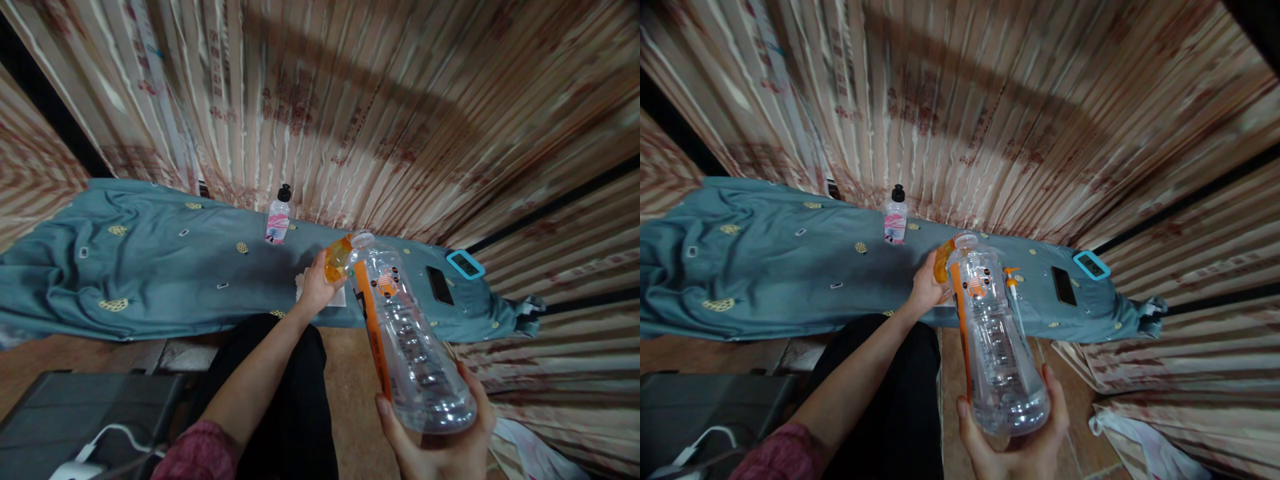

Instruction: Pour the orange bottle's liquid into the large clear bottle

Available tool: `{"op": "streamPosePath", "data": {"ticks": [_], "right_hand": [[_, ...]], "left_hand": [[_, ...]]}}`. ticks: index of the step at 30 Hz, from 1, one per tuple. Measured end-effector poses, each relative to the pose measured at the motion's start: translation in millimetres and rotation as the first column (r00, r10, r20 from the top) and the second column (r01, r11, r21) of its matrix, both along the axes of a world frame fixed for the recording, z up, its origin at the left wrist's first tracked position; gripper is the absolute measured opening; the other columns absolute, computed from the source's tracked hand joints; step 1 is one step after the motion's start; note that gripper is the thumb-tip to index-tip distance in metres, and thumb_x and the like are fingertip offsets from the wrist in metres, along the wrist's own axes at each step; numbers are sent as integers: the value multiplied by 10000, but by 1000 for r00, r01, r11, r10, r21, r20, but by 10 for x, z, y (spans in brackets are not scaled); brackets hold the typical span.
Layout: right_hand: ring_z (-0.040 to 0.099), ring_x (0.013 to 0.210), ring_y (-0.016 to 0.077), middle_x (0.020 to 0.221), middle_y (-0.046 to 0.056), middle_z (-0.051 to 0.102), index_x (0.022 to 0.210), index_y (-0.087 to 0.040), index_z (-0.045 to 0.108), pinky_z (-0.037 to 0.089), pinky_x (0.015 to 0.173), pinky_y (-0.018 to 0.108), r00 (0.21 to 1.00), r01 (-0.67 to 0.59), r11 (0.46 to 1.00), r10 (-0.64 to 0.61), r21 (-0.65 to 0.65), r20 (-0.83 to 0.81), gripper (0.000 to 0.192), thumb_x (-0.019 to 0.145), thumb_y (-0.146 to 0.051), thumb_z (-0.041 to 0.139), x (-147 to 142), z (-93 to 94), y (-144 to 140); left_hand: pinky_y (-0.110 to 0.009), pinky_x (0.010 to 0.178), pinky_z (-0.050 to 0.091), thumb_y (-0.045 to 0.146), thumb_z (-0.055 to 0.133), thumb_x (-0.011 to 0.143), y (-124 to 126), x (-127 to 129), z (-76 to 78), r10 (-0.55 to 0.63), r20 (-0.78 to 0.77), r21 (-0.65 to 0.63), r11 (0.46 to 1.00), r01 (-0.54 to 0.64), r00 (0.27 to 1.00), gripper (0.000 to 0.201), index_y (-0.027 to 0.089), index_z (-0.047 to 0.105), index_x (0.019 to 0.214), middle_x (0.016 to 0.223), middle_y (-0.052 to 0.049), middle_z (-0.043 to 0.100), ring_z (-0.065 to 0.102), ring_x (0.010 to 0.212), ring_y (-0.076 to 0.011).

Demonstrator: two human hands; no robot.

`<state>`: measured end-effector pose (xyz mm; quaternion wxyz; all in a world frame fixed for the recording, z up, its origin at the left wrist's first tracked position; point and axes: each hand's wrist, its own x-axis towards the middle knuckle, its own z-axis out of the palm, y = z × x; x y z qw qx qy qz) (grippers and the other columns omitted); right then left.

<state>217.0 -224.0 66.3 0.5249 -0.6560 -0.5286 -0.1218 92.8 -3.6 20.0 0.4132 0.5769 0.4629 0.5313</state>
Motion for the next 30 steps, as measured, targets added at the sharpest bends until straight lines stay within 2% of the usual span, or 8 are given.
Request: {"op": "streamPosePath", "data": {"ticks": [3,8,12,16,21,30], "right_hand": [[542,1309,429,1439,230,520,1502,-147,415,381,1077,730,1000,23,1000,-23,-4,11,1128,552,-490,919,-14,4,-4],[518,1333,450,1463,243,498,1508,-152,400,426,1037,731,989,80,995,-87,-61,-118,1099,599,-538,883,-143,78,-4],[555,1277,478,1419,255,538,1479,-146,450,413,1002,772,996,72,997,-73,-19,-50,1131,522,-519,923,-116,67,-2],[510,1339,460,1481,252,485,1515,-165,392,419,1018,749,994,53,998,-57,-40,-94,1114,584,-515,893,-103,54,4],[522,1322,461,1457,256,505,1494,-140,423,387,1035,764,996,42,999,-43,-12,-83,1113,556,-486,913,-116,68,7],[489,1366,424,1494,251,468,1510,-115,383,404,1085,694,982,88,993,-100,-83,-159,1106,617,-547,872,-225,146,-7]], "left_hand": [[-449,999,540,109,757,688,-1,-2,10,-7,-3,-7,1000,7,1000,637,196,551,1285,1197,-96,705,675,1106,-261],[-464,1020,529,119,756,691,-11,-11,32,2,-24,-16,1000,-2,1000,624,184,556,1279,1223,-111,699,673,1131,-277],[-450,1019,533,125,771,678,-7,-10,14,7,-19,0,1000,-7,1000,641,202,562,1279,1207,-93,707,672,1140,-277],[-441,1013,538,123,771,670,-1,-11,-6,-4,-3,1,1000,4,1000,667,202,552,1296,1194,-88,708,675,1131,-272],[-444,1024,531,121,765,673,-5,-16,-2,-9,-6,-7,1000,9,1000,663,204,551,1295,1193,-83,702,669,1137,-267],[-457,998,541,119,786,674,-8,-12,7,3,-9,-16,1000,-3,1000,655,232,568,1282,1195,-75,709,681,1089,-256]]}}
